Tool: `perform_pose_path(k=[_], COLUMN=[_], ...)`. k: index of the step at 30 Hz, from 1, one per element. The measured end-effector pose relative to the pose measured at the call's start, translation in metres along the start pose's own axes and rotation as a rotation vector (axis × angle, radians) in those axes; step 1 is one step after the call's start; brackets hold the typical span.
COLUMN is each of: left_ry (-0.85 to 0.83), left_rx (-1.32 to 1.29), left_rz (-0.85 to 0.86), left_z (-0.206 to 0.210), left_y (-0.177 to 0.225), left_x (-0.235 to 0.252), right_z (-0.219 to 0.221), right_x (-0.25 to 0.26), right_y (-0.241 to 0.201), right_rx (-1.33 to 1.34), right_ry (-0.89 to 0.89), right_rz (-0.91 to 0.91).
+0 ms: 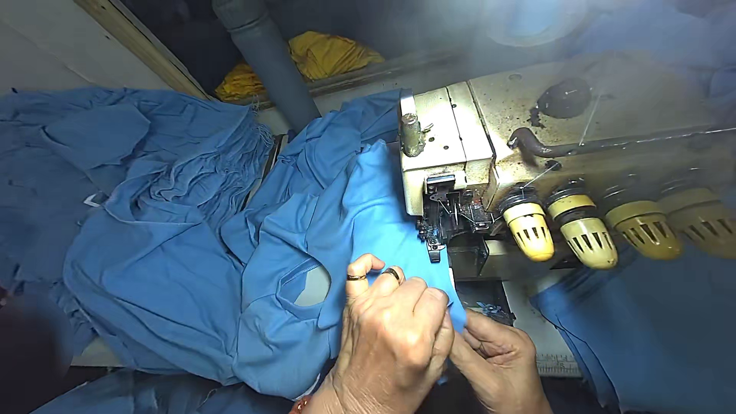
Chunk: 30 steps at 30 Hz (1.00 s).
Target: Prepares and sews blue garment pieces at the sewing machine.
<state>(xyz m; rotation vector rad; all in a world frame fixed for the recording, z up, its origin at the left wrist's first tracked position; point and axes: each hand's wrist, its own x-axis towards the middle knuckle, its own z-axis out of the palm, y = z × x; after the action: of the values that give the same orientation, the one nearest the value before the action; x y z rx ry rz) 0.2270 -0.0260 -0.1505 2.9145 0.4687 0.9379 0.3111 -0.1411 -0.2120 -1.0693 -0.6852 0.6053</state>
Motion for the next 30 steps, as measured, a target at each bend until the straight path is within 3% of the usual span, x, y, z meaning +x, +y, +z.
perform_pose_path(k=[10,17,22,27,30], left_ry=[0.004,0.014,0.018,0.021,-0.128], left_rx=[0.06,0.064,0.038,-0.047,-0.377], left_rz=[0.029,-0.028,-0.185,-0.333,-0.426], left_z=[-0.001,0.004,0.007,-0.015,-0.031], left_y=[-0.002,-0.024,-0.039,-0.028,0.009], left_x=[0.004,0.016,0.021,-0.017,-0.034], right_z=[0.019,0.038,0.033,0.013,0.001], right_x=[0.001,-0.006,-0.007,0.006,0.017], right_y=[0.005,0.001,-0.01,-0.01,-0.002], right_rx=[-0.012,-0.046,-0.056,-0.271,-0.35], right_ry=[0.044,-0.112,-0.207,-0.19,-0.315], right_rz=[-0.077,-0.017,0.068,-0.18,-0.275])
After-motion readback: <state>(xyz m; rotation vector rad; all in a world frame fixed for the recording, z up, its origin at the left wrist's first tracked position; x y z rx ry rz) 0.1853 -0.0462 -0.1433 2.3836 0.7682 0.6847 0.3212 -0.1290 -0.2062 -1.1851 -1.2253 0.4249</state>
